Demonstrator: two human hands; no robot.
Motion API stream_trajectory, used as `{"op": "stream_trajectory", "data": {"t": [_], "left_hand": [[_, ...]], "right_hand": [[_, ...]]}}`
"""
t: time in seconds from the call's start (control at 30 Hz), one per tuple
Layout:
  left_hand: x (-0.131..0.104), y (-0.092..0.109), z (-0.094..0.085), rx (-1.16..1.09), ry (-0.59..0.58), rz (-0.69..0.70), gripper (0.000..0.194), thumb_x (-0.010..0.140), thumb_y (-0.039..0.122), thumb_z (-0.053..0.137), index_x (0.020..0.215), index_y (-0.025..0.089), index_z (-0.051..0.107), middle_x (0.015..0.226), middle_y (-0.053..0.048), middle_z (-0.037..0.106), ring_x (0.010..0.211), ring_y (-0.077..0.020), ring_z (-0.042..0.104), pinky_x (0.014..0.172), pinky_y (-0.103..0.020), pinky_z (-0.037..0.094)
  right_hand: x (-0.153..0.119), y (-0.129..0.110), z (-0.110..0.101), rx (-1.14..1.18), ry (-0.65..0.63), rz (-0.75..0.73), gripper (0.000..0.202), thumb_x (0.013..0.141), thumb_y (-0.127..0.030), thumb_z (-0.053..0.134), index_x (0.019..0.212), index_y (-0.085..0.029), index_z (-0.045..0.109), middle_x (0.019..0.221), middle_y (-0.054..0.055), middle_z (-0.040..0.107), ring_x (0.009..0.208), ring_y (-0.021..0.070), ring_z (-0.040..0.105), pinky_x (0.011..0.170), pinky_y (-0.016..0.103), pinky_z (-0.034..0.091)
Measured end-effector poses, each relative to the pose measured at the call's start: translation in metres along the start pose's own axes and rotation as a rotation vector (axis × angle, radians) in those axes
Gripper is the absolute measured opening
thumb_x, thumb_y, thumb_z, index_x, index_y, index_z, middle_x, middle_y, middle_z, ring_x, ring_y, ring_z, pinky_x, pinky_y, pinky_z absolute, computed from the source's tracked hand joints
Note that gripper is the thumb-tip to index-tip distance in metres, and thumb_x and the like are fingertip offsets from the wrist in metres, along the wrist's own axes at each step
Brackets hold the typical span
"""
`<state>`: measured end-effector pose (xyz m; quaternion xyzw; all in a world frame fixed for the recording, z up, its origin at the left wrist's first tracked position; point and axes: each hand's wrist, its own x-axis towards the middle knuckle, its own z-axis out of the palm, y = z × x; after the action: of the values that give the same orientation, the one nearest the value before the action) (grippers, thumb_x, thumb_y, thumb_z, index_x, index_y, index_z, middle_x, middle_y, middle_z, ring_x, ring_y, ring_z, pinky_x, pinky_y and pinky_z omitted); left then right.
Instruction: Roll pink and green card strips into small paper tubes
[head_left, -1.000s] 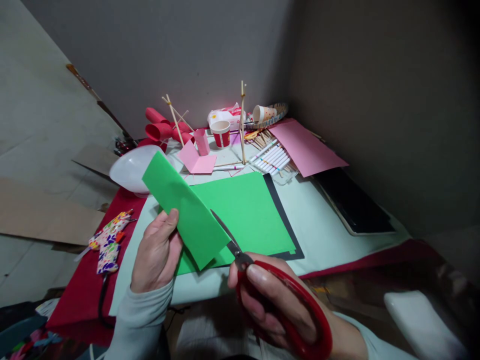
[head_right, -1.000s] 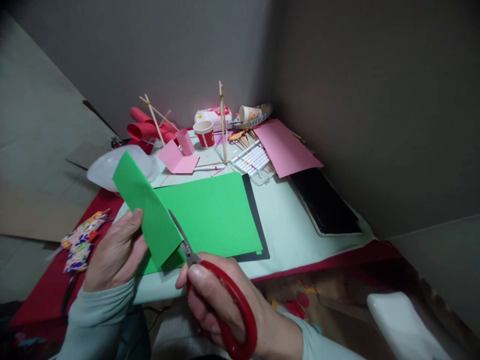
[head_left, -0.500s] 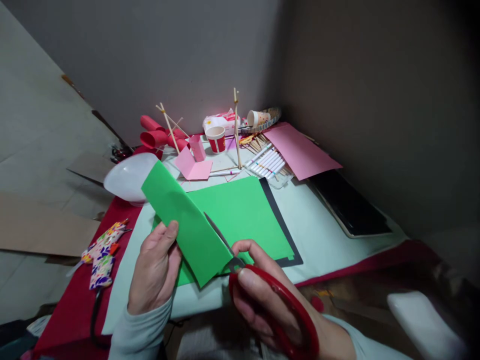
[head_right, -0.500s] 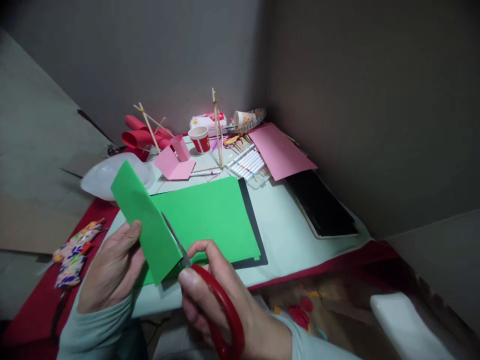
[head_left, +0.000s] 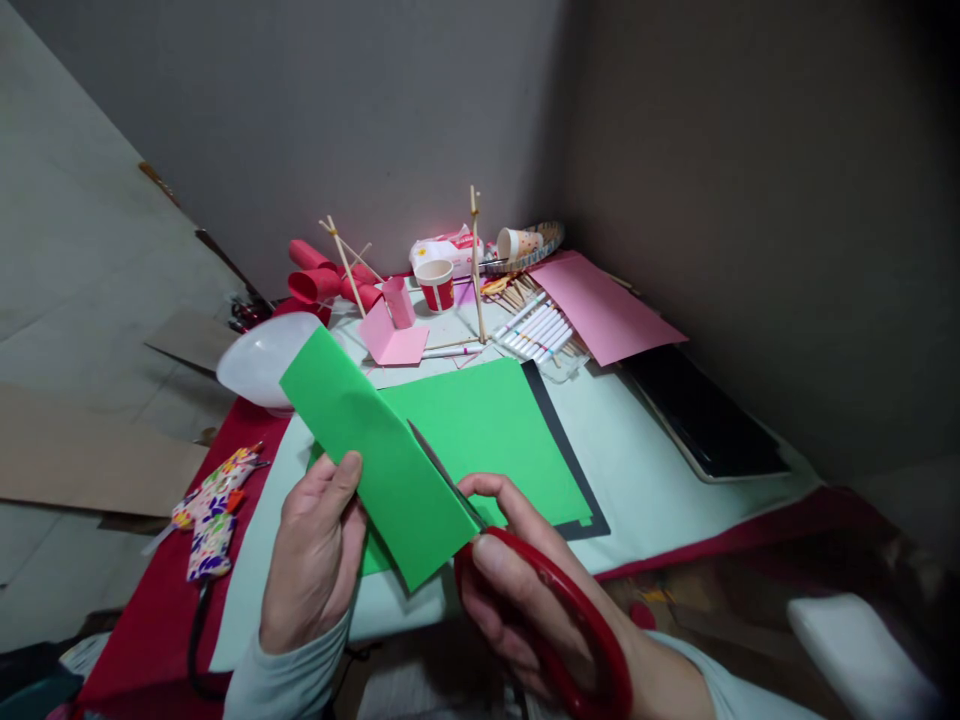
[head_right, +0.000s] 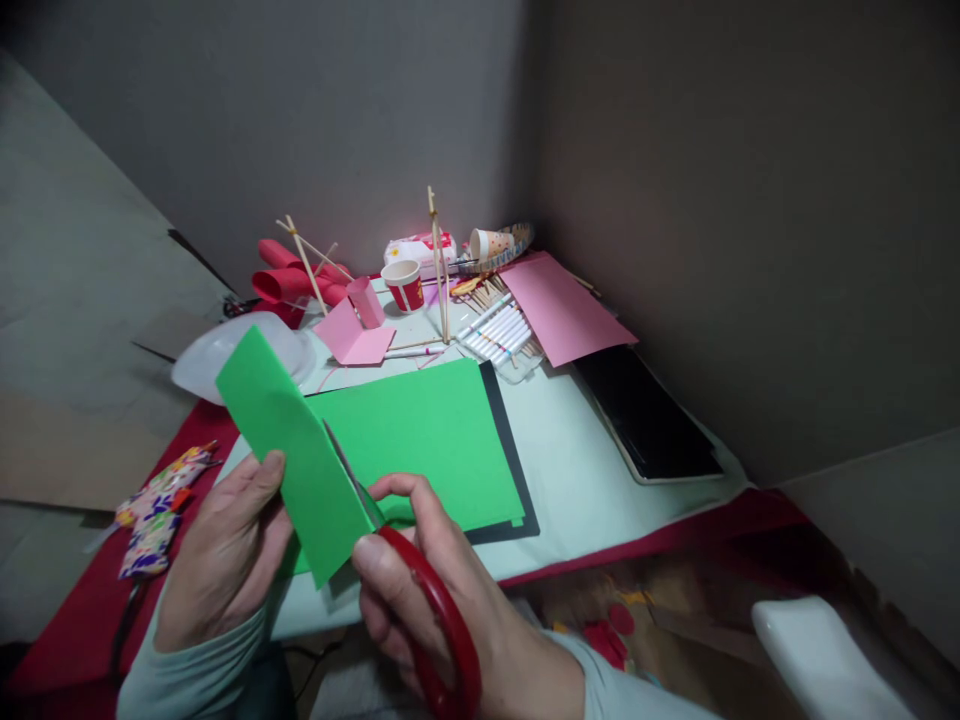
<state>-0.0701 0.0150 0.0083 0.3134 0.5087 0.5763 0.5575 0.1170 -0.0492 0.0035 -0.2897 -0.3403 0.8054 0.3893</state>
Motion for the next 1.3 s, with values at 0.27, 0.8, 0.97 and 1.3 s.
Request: {"op": "stream_trajectory", "data": {"t": [0.27,0.8,0.97,1.3], "left_hand": [[-0.005,0.001,0.003,0.003,0.016,0.000,0.045,0.061,0.044,0.095,0.090,0.017,0.075,0.097,-0.007,0.078,0.105,-0.0291,0.072,0.089,-0.036,0.060],[-0.008,0.004,0.006,-0.054,0.032,-0.022,0.045,0.059,0.040,0.097,0.091,0.015,0.077,0.101,-0.009,0.079,0.110,-0.0315,0.071,0.093,-0.039,0.060],[-0.009,0.006,0.006,-0.059,0.028,-0.029,0.044,0.060,0.038,0.097,0.093,0.015,0.077,0.101,-0.009,0.080,0.109,-0.0315,0.071,0.093,-0.039,0.060],[-0.005,0.000,0.004,-0.042,0.008,-0.030,0.041,0.062,0.041,0.096,0.089,0.017,0.076,0.098,-0.009,0.081,0.107,-0.0326,0.073,0.089,-0.039,0.061]], "right_hand": [[-0.002,-0.006,-0.005,-0.030,-0.054,-0.009,0.070,0.094,-0.069,0.061,0.145,-0.034,0.029,0.074,-0.009,0.057,0.042,0.0014,0.043,0.036,0.008,0.041],[0.001,-0.007,-0.008,0.016,-0.102,-0.039,0.087,0.096,-0.066,0.061,0.159,-0.035,0.010,0.072,-0.007,0.061,0.040,0.0014,0.041,0.038,0.009,0.041],[0.003,-0.009,-0.008,0.034,-0.102,-0.037,0.091,0.095,-0.068,0.061,0.161,-0.032,0.009,0.072,-0.006,0.060,0.041,0.0022,0.042,0.038,0.010,0.041],[0.010,0.004,-0.007,0.071,0.027,-0.048,0.078,0.100,-0.061,0.059,0.161,-0.026,0.025,0.061,-0.007,0.055,0.042,0.0025,0.034,0.038,0.010,0.027]]}}
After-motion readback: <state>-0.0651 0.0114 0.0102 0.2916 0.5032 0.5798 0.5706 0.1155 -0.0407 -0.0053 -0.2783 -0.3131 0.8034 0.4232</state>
